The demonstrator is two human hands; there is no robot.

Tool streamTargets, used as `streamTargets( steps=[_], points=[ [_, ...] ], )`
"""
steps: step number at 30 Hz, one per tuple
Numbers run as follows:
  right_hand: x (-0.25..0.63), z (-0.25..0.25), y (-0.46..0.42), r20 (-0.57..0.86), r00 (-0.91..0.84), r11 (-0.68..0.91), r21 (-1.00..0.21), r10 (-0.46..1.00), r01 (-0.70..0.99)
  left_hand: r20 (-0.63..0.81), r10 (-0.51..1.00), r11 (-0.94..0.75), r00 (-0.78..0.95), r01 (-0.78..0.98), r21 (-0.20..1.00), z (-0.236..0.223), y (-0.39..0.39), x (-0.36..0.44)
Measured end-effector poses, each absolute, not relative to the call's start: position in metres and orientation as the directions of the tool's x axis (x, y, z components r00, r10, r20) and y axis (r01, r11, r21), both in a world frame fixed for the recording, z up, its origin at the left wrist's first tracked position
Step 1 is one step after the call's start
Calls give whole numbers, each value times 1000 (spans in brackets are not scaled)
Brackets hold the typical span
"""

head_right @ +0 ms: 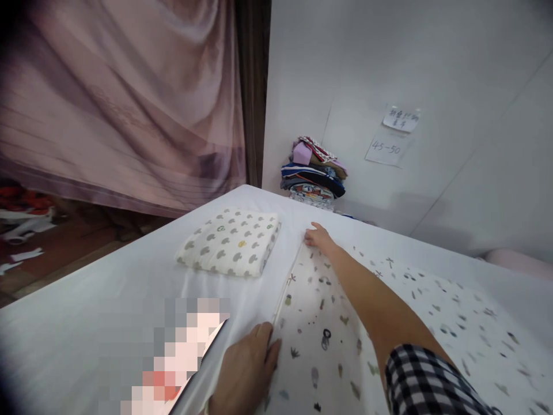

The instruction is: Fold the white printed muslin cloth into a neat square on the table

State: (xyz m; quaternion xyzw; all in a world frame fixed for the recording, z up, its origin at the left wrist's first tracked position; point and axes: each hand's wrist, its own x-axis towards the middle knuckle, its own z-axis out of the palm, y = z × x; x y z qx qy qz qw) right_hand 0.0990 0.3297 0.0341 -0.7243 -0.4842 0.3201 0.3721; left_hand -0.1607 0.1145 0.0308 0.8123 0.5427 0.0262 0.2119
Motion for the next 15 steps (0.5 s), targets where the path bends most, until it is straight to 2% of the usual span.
streamTargets(
  steps=[6,8,11,12,15],
  points=[
    [66,8,264,62,205,-96,-730,977,677,-129,898,-352,420,863,363,31,114,-161],
    [55,5,251,80,114,-46,-586,990,809,-125,896,-363,425,866,344,32,114,-161],
    [48,12,244,34,16,-4,-314,999,949,-97,896,-383,434,863,328,33,113,-161],
    [47,15,243,14,10,-6,-273,1000,962,-84,896,-389,436,861,327,34,112,-161],
    [43,22,232,10,16,-13,-263,1000,965,-76,897,-390,436,860,328,34,112,-162]
  ],
)
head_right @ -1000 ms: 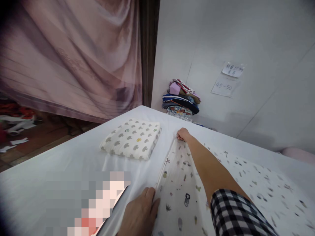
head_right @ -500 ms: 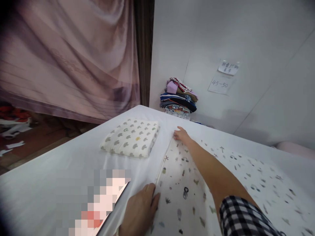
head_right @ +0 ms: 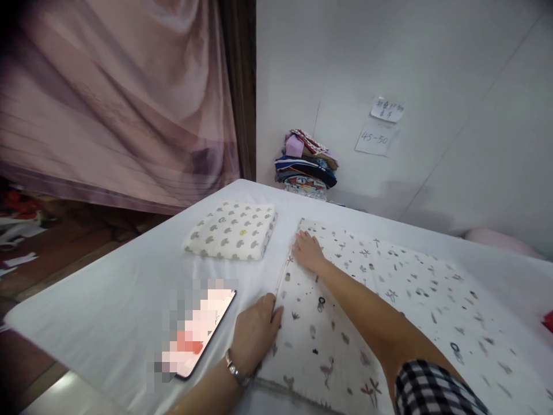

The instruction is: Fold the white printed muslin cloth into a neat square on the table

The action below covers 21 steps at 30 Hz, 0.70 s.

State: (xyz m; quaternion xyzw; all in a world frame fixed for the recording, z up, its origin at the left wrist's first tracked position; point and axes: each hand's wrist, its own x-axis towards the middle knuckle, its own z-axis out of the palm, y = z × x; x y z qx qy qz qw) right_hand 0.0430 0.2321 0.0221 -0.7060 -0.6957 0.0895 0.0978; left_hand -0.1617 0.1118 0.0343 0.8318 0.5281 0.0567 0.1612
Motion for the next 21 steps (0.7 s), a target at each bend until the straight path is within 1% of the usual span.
streamTargets(
  steps=[3,7,9,13,17,21],
  points=[
    [32,17,215,9,-10,12,-235,1000,972,-73,903,-379,423,866,327,33,112,-162],
    [23,10,204,-13,-28,24,-259,1000,966,-29,903,-397,429,858,326,31,113,-162],
    [28,14,205,-4,-32,30,-270,999,962,-23,901,-406,434,858,316,30,113,-162],
    [39,31,207,23,-40,45,-252,999,967,-34,895,-412,444,855,316,32,113,-164],
    [36,42,210,-26,-148,138,-223,989,965,-48,894,-406,446,849,338,33,113,-164],
    [31,46,217,-74,-195,179,-182,978,967,-38,892,-413,450,847,334,32,113,-164]
  ],
)
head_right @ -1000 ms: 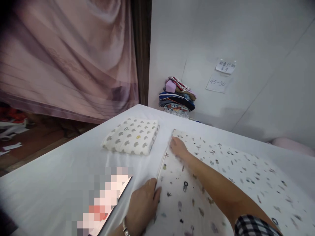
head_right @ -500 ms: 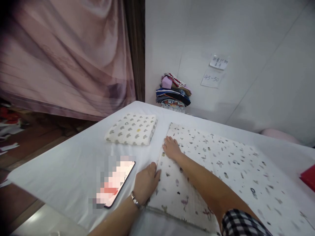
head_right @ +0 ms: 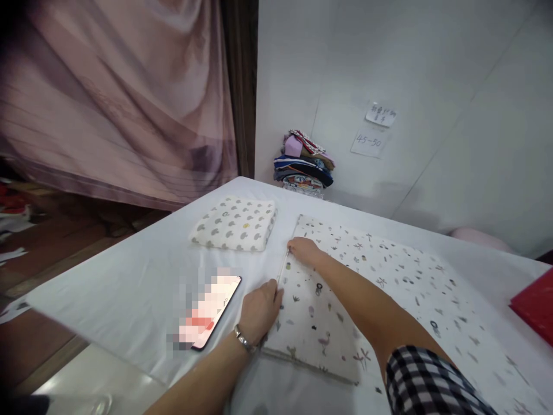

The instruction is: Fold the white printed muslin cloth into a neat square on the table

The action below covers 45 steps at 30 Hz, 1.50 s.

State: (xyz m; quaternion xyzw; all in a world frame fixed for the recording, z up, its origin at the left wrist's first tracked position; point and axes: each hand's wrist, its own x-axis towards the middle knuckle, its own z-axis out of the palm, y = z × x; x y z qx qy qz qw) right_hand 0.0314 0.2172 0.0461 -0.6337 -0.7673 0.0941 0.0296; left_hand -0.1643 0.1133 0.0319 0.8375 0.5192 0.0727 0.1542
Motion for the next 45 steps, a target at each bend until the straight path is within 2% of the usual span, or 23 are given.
streamTargets(
  steps=[7,17,22,27,31,35,39,43,45],
  points=[
    [27,47,224,-77,-200,185,-168,977,968,2,886,-440,463,840,316,26,114,-163],
    [5,30,186,58,-19,34,-288,998,957,22,888,-442,459,841,312,29,114,-165],
    [-13,25,119,57,-125,137,-342,991,930,17,893,-431,450,843,323,30,116,-167],
    [-29,38,24,-76,-233,182,-411,970,893,31,900,-420,435,845,331,29,120,-167],
    [-25,53,-32,-65,-345,276,-473,936,837,4,903,-409,429,858,310,33,122,-166],
    [-5,53,-62,-74,-199,151,-419,977,896,-12,903,-407,429,866,289,38,123,-166],
    [12,53,-82,-95,-207,144,-448,974,883,-28,906,-397,422,872,287,41,124,-165],
    [28,57,-103,-85,-91,50,-399,992,916,-36,907,-394,419,877,274,44,123,-164],
    [39,57,-114,-110,-100,45,-419,989,907,-47,907,-394,418,883,256,46,123,-164]
  ],
)
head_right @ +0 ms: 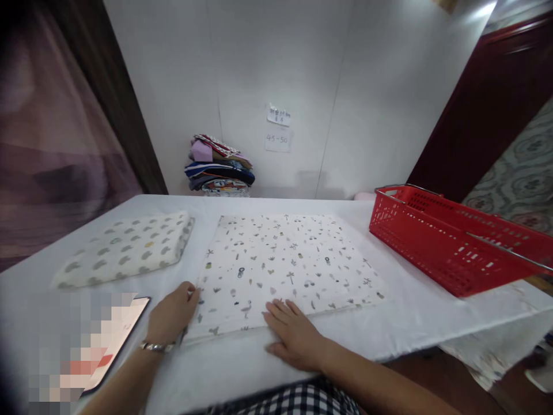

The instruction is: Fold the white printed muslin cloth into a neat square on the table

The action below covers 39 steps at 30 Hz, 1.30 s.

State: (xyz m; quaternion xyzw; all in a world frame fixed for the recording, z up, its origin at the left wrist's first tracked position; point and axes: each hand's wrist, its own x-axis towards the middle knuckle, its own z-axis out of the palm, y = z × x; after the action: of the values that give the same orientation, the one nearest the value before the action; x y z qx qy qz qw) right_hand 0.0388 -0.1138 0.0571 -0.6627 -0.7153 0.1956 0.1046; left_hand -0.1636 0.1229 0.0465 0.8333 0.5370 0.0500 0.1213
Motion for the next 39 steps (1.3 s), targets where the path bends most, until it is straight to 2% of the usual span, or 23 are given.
streamTargets(
  steps=[3,7,10,15,18,21,24,28,34,39],
  points=[
    [58,53,-129,-50,-54,28,-417,997,908,-78,905,-389,418,888,247,52,120,-165],
    [81,39,-145,-9,126,-121,-346,992,930,-136,901,-373,411,897,237,56,109,-169],
    [90,35,-151,-50,95,-107,-363,994,926,-147,910,-347,388,906,243,57,101,-171],
    [95,38,-151,51,165,-137,-352,985,926,-214,914,-275,344,915,295,58,97,-173],
    [100,34,-149,-22,145,-143,-353,989,924,-221,906,-287,360,908,305,56,96,-174],
    [105,35,-144,-84,120,-144,-411,989,900,-178,919,-283,353,902,327,52,96,-175],
    [108,50,-132,-39,149,-150,-445,988,883,-157,935,-231,317,884,407,50,99,-175],
    [110,58,-100,31,183,-156,-402,983,903,-197,953,-72,229,806,588,53,101,-173],
    [117,35,-73,-148,169,-213,-373,974,903,-331,922,102,202,698,709,51,105,-176],
    [120,40,-71,-126,188,-223,-372,974,901,-339,907,116,249,626,771,35,105,-181]
  ],
)
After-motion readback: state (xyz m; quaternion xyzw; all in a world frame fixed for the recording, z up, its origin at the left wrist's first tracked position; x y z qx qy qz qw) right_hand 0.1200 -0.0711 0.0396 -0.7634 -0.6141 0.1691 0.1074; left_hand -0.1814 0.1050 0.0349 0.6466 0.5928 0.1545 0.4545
